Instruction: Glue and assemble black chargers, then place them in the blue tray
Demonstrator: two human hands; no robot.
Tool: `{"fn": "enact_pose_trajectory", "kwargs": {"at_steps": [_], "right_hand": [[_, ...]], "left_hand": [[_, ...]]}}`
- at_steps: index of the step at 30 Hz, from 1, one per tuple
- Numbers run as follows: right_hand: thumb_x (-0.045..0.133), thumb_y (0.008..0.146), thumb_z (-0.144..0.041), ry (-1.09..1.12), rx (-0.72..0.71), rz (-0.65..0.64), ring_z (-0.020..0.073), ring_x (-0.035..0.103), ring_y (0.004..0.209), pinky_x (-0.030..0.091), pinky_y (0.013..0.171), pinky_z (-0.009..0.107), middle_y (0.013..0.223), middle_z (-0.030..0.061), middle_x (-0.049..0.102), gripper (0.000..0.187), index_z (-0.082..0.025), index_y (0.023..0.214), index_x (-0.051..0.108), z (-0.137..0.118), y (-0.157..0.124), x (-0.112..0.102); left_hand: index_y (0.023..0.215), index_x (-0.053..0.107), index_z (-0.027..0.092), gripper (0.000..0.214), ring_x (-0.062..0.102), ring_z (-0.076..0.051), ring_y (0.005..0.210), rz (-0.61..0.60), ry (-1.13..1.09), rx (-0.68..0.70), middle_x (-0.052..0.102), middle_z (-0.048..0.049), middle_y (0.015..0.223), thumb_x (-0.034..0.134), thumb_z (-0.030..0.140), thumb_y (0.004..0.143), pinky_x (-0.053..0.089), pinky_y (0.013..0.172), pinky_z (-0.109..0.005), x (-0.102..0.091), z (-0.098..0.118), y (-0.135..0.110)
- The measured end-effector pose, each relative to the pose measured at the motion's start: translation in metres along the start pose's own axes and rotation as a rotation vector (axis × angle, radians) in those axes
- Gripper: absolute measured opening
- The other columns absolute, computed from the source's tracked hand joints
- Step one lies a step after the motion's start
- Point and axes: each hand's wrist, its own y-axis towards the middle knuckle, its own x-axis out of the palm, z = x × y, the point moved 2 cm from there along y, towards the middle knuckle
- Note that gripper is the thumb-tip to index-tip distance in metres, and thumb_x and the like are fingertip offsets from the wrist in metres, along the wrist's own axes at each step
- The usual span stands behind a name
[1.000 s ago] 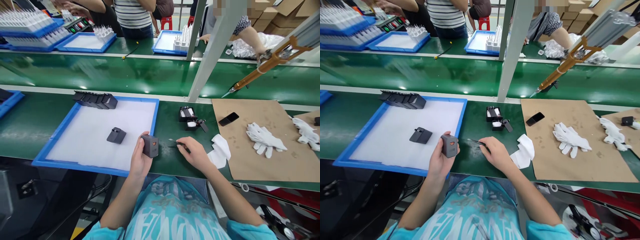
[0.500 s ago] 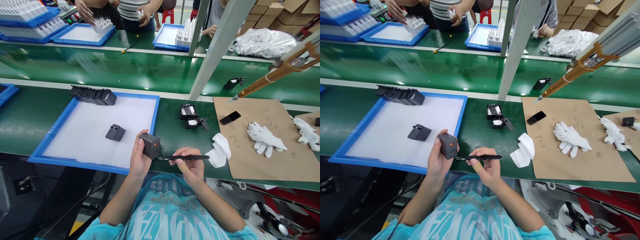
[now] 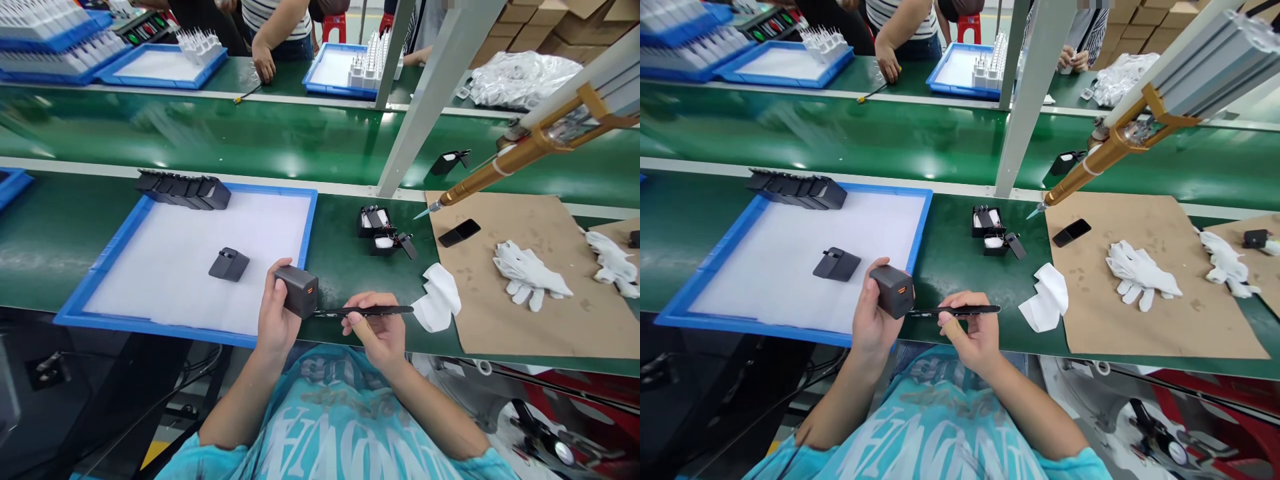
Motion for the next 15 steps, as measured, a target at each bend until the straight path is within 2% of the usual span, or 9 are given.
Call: {"fn": "enact_pose_trajectory", "kwargs": {"at_steps": [4,6,8,11,12,13,15], "right_hand": [[0.061,0.088,-0.015,-0.045,0.004,0.006,0.0088,0.065,0.059,0.057,0.046,0.021,0.088,-0.0007,0.062,0.017,-0.024,0.098,0.051,-0.004,0.001,-0.001],[0.06,0.087,-0.013,-0.122,-0.045,-0.022,0.0094,0.065,0.059,0.058,0.048,0.022,0.089,0.0002,0.063,0.019,-0.025,0.1,0.051,-0.007,0.002,-0.004],[0.061,0.085,-0.01,-0.28,-0.209,-0.057,0.0124,0.068,0.066,0.059,0.054,0.026,0.09,0.0023,0.066,0.024,-0.024,0.101,0.053,-0.01,0.003,-0.008],[0.065,0.079,-0.005,-0.543,-0.566,-0.067,0.0173,0.071,0.077,0.06,0.062,0.03,0.091,0.0058,0.07,0.031,-0.023,0.102,0.057,-0.017,0.003,-0.015],[0.066,0.078,-0.005,-0.58,-0.639,-0.066,0.0173,0.07,0.076,0.06,0.062,0.03,0.091,0.0062,0.071,0.031,-0.024,0.102,0.057,-0.018,0.002,-0.017],[0.065,0.079,-0.006,-0.581,-0.657,-0.066,0.0166,0.07,0.073,0.06,0.06,0.03,0.091,0.0061,0.072,0.031,-0.024,0.102,0.057,-0.019,0.002,-0.019],[0.063,0.081,-0.008,-0.501,-0.566,-0.07,0.0151,0.069,0.068,0.059,0.056,0.028,0.09,0.0051,0.071,0.029,-0.025,0.103,0.055,-0.019,0.002,-0.021]], "left_hand": [[0.116,0.061,0.027,0.038,0.06,-0.014,0.072,-0.025,0.012,0.029,0.064,-0.0035,0.087,0.064,0.05,0.085,0.051,0.062,-0.023,0.0,0.001,-0.001],[0.115,0.061,0.027,0.038,0.06,-0.014,0.074,-0.024,0.014,0.041,0.064,-0.0036,0.088,0.065,0.049,0.085,0.051,0.063,-0.021,0.0,0.001,-0.002],[0.116,0.061,0.027,0.038,0.06,-0.014,0.074,-0.029,0.013,0.039,0.063,-0.0035,0.088,0.064,0.049,0.085,0.05,0.063,-0.021,0.0,0.001,-0.002],[0.119,0.06,0.026,0.039,0.058,-0.013,0.071,-0.049,0.005,0.003,0.062,-0.0035,0.088,0.061,0.05,0.087,0.05,0.062,-0.023,0.0,0.0,-0.002],[0.119,0.06,0.026,0.039,0.057,-0.013,0.069,-0.053,-0.004,-0.013,0.062,-0.0033,0.087,0.06,0.05,0.088,0.049,0.061,-0.023,0.0,0.0,-0.001],[0.119,0.06,0.025,0.039,0.057,-0.013,0.069,-0.053,-0.018,-0.027,0.061,-0.003,0.085,0.059,0.05,0.089,0.049,0.06,-0.023,-0.001,0.0,0.0],[0.119,0.06,0.025,0.038,0.056,-0.013,0.068,-0.054,-0.046,-0.054,0.06,-0.0023,0.083,0.058,0.049,0.089,0.047,0.059,-0.023,-0.001,-0.001,0.001]]}}
